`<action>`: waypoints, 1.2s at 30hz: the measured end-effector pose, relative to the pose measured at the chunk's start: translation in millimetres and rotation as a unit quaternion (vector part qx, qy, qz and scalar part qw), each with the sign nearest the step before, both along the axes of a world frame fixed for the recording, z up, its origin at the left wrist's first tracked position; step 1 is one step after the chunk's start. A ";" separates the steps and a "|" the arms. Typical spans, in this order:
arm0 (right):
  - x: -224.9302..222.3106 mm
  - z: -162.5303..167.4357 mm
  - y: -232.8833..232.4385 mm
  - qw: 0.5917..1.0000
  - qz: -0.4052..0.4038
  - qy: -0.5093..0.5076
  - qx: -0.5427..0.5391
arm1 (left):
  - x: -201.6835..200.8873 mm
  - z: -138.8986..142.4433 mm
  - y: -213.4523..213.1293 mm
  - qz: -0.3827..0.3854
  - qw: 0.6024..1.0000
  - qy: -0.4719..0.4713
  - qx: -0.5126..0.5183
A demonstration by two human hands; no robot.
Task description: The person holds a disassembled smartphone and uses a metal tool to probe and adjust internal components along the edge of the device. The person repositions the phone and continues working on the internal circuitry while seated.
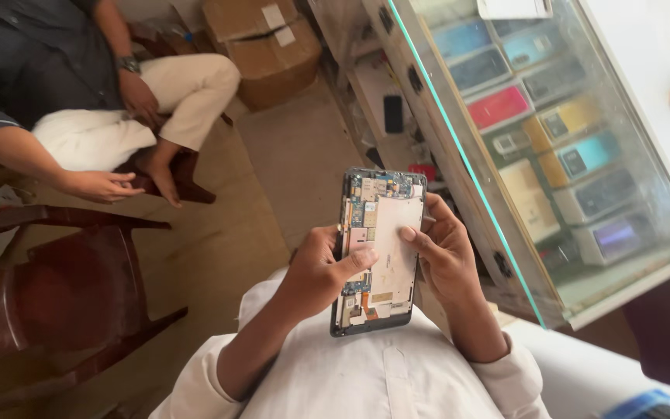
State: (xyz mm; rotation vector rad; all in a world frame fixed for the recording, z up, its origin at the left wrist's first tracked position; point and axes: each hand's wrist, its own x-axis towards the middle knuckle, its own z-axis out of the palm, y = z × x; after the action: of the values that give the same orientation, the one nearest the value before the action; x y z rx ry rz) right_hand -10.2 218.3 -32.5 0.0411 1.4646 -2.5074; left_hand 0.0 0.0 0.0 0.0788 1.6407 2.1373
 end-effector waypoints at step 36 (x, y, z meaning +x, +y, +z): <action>-84.3 -47.9 -191.4 0.995 0.100 -0.011 -0.018 | -90.9 -150.8 -276.7 -0.090 0.880 -0.109 0.453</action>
State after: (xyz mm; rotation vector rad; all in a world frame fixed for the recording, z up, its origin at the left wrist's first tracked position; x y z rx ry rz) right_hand -94.5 26.9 -80.4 -0.0790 1.3436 -2.3633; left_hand -90.9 -276.7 -150.8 0.2492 0.3824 2.4556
